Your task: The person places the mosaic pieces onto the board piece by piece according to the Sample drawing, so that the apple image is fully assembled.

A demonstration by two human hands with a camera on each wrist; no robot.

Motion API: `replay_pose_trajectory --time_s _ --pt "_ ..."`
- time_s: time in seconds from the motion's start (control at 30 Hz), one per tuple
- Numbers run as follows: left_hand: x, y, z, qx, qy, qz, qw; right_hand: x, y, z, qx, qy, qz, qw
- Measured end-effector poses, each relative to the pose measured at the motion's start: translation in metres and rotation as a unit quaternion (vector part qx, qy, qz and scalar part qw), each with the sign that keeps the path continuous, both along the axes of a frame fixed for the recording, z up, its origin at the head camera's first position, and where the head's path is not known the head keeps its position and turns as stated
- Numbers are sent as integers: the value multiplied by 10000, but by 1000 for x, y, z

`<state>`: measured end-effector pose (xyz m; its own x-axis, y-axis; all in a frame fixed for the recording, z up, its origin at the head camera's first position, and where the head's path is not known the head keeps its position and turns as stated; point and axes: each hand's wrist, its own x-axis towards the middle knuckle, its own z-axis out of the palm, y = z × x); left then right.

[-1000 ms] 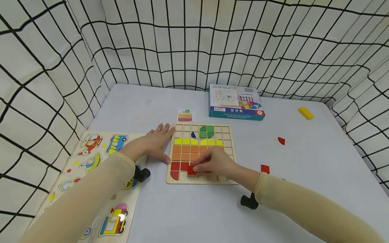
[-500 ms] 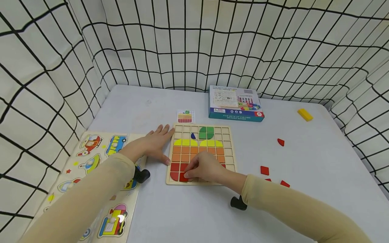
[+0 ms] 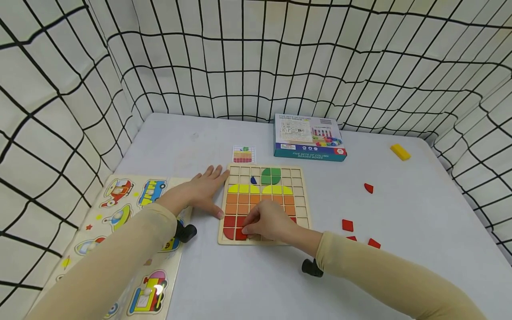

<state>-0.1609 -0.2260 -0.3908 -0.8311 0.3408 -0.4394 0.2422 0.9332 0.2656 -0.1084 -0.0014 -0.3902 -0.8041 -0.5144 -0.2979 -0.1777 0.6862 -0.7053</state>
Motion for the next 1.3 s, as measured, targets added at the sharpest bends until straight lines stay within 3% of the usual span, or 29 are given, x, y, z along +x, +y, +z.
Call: replay_pose_trajectory --time_s 0.47,0.7,0.97,1.3 --pt "1 1 1 19 30 -13 10000 6 0 -3 -41 621 378 9973" --pt "3 1 0 39 9 -7 10000 4 12 2 -267 153 58 9995" --pt "1 1 0 14 36 -29 10000 -17 61 13 28 312 -889 9955" --pt "3 2 3 11 -4 14 10000 -34 154 16 322 389 -1588 9860"
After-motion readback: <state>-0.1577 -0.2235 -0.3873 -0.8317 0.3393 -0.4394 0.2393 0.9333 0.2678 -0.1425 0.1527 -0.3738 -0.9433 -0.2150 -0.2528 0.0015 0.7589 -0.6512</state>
